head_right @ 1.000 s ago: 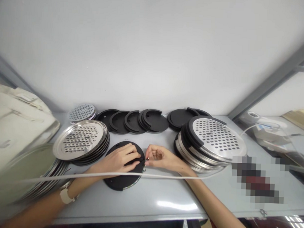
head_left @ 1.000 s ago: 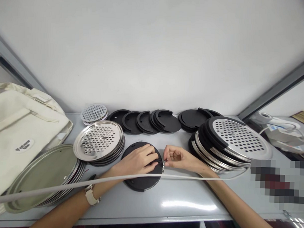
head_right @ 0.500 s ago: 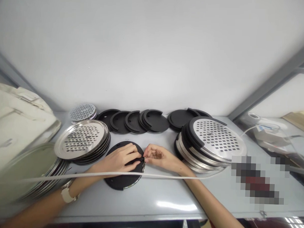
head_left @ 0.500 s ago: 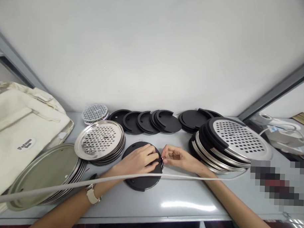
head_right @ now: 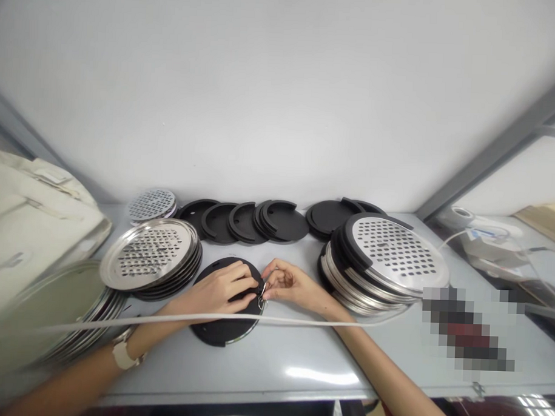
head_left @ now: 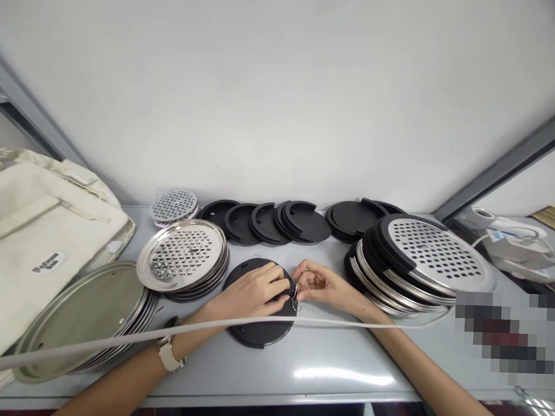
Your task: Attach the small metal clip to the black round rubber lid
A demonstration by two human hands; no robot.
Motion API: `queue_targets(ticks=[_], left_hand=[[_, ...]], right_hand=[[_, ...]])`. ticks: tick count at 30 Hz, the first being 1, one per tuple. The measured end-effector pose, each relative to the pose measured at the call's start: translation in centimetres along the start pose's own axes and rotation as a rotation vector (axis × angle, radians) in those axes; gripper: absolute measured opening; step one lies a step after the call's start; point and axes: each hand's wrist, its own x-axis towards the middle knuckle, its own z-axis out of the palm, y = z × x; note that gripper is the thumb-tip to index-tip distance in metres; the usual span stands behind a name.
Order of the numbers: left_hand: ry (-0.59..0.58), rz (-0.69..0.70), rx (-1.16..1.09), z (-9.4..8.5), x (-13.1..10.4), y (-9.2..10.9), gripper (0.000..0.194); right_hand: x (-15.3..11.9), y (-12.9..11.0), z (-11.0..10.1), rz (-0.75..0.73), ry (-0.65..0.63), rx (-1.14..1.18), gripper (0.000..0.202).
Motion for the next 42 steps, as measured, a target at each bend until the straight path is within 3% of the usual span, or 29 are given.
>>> queue_targets(ticks=[12,23,28,42], left_hand=[[0.006,0.012,0.012,-0.03,-0.08,-0.06,0.009],[-0.003,0.002,0.013,0.17,-0.11,-0.19,0.010],[0.005,0.005,0.018,0.13,-0.09,-0.18,0.009],[-0.001,0.002,-0.014,0.19,-0.08,-0.26,0.010]], right_hand=[[0.17,0.06,-0.15,0.057,0.093,0.014,0.028],[0.10,0.17,-0.60,0.071,0.096,-0.035,0.029],[0.11,-0.38,-0.26,0.085,0.068,0.052,0.034],[0.24,-0.55,0.07,0.148,0.153,0.072,0.028]])
